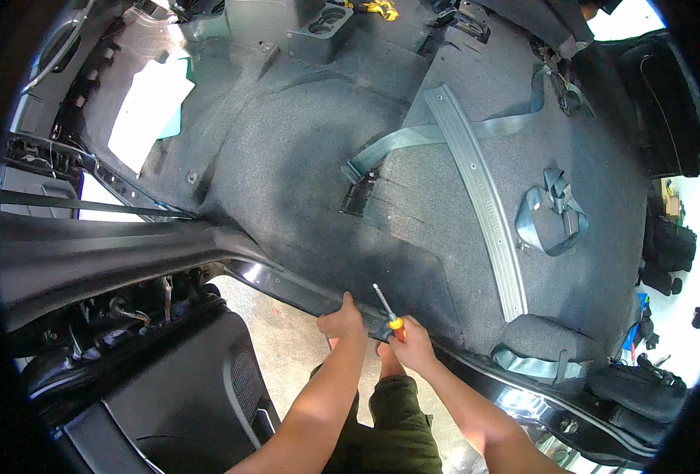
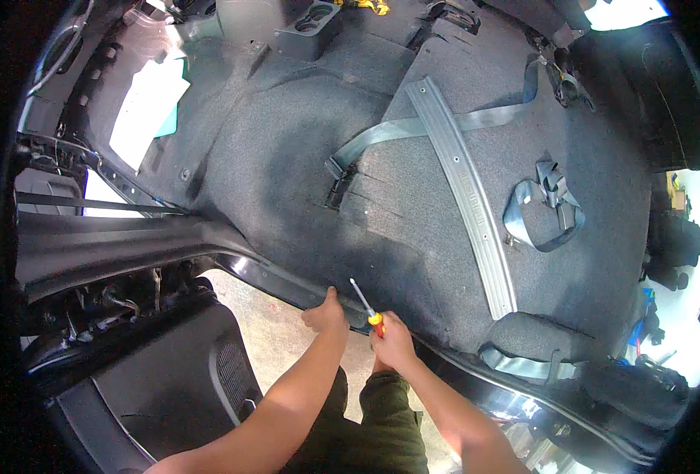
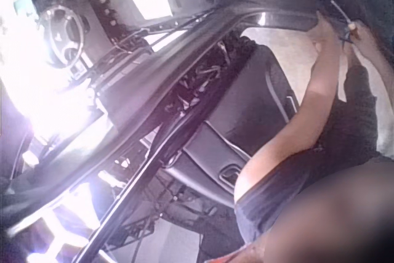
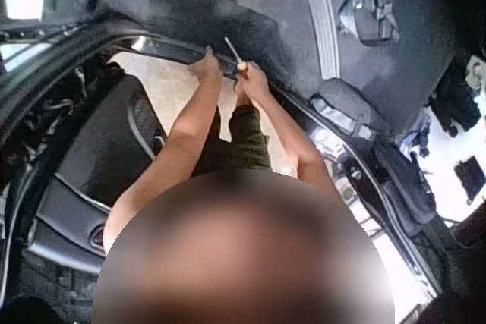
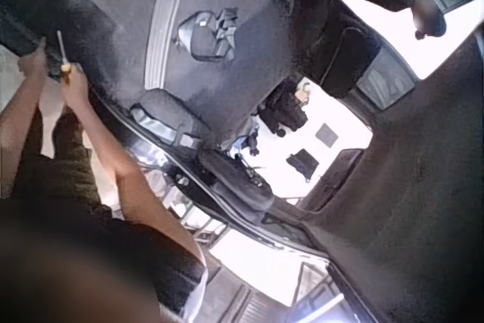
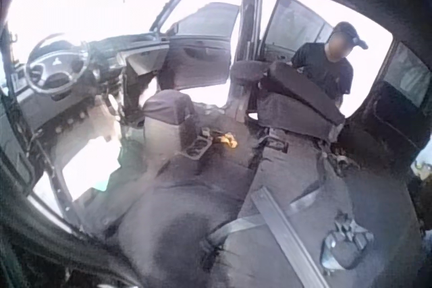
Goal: The person uses a screwdriver to pry and remove a plastic trim piece from the car's trunk area, then removes a car seat and places it on the floor. Finally, the person lifts the trunk carpet to expose the metal floor.
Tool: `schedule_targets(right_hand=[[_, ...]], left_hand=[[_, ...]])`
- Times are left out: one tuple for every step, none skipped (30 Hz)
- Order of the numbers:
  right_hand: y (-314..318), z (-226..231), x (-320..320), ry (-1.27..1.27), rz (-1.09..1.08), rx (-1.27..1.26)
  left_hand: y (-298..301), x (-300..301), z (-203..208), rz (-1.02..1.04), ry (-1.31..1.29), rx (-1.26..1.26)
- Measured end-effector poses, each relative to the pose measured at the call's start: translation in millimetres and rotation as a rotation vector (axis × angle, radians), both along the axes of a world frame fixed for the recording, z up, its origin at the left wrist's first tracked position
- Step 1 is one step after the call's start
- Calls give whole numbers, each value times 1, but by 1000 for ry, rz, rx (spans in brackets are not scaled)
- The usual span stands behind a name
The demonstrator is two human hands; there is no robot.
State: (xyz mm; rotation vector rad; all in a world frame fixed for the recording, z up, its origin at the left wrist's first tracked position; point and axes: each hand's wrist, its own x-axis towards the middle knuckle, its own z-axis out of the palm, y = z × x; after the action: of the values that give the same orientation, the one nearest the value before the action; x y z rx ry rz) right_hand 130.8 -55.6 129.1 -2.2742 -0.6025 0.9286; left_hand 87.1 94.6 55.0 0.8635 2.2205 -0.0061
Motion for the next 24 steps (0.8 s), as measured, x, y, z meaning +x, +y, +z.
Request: schedule_targets(right_hand=[[7,-15,2,-11,23,-28],[14,-31,2,-60,63,6],[23,-46,4,-109,104,24],[31,-59,5,-156,137,14],[38,-68,5,-143,152,-19],[44,-76,4,-127,159,-82],[49,-81,4,-115,169,-170],[55,-85,5,-97,154,-240],[58,-87,6,-91,147,-236],[61,-87,7,-80,150,-267],[62,-87,9,-88,163,-308],[63,-86,10,-72,210,-348],[64,-86,12,-21,204,-347],[65,-86,14,7,205,-361],[66,-86,15,29,209,-396],[66,-86,16,81,194,-386],[68,-86,17,114,205,-409],[67,-85,17,136,196,-364],[67,-85,17,155,208,-369],[65,-83,16,206,174,-303],[63,-81,16,245,153,-268],[60,-78,12,228,170,-246],[58,-74,11,201,202,-247],[49,-67,4,107,167,-146]], left_hand=[[1,2,-1,31,7,5],[4,1,-1,149,-94,-13],[8,0,-1,265,-198,-29],[11,0,-2,383,-295,-28],[14,-1,-3,455,-336,-26],[17,-1,-5,528,-371,-11],[19,-2,-7,603,-409,-5],[19,-3,-7,596,-404,-18],[20,-4,-8,594,-403,-37],[21,-5,-8,593,-405,-57],[22,-5,-8,590,-432,-56],[22,-6,-6,587,-462,-58],[22,-6,-4,589,-458,-71],[22,-6,-2,586,-498,-76],[21,-7,0,585,-501,-90],[20,-8,1,573,-501,-89],[18,-10,2,588,-574,-101],[13,-15,2,593,-643,-103],[8,-19,0,598,-718,-110],[5,-24,-4,539,-770,-100],[2,-31,-8,475,-827,-71],[5,-37,-15,446,-854,-125],[7,-42,-21,403,-810,-147],[5,-49,-25,355,-855,-177]])
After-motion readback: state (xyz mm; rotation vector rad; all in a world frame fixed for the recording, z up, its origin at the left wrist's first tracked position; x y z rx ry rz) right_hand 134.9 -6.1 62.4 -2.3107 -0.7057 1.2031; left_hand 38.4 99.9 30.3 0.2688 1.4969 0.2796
